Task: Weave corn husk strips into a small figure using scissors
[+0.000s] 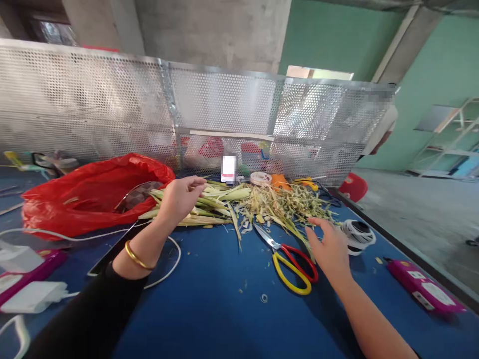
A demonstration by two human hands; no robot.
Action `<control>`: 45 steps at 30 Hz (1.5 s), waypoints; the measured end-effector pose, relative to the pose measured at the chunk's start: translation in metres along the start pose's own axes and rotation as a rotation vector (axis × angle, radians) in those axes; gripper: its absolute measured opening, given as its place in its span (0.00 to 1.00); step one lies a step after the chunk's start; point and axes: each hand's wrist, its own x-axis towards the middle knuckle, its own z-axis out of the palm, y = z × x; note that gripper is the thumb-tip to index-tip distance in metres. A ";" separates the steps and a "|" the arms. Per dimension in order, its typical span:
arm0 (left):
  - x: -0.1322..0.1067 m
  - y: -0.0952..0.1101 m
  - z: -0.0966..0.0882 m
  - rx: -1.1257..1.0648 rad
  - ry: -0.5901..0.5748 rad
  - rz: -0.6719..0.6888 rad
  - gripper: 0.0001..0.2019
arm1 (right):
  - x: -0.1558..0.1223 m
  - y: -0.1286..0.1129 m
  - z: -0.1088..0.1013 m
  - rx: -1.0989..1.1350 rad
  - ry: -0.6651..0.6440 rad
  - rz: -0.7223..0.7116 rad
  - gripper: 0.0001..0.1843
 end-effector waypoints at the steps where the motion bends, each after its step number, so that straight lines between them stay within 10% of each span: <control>1: -0.006 -0.003 -0.003 0.030 -0.004 0.000 0.14 | -0.002 -0.010 0.001 -0.035 -0.009 -0.087 0.13; 7: -0.028 -0.011 -0.012 0.074 0.082 -0.065 0.12 | -0.003 -0.071 0.023 -0.035 -0.322 -0.474 0.09; 12: -0.026 -0.010 -0.019 -0.492 0.438 -0.189 0.11 | 0.013 -0.103 0.062 -0.166 -0.524 -0.481 0.08; 21: -0.022 -0.017 -0.039 -0.858 0.804 -0.242 0.14 | 0.077 -0.127 0.125 -0.227 -0.441 -0.479 0.10; 32: -0.020 -0.033 -0.040 -0.974 0.730 -0.443 0.14 | 0.084 -0.163 0.175 -0.216 -0.487 -0.516 0.14; 45: -0.018 -0.032 -0.051 -1.013 0.757 -0.452 0.12 | 0.059 -0.167 0.173 -0.194 -0.345 -0.554 0.11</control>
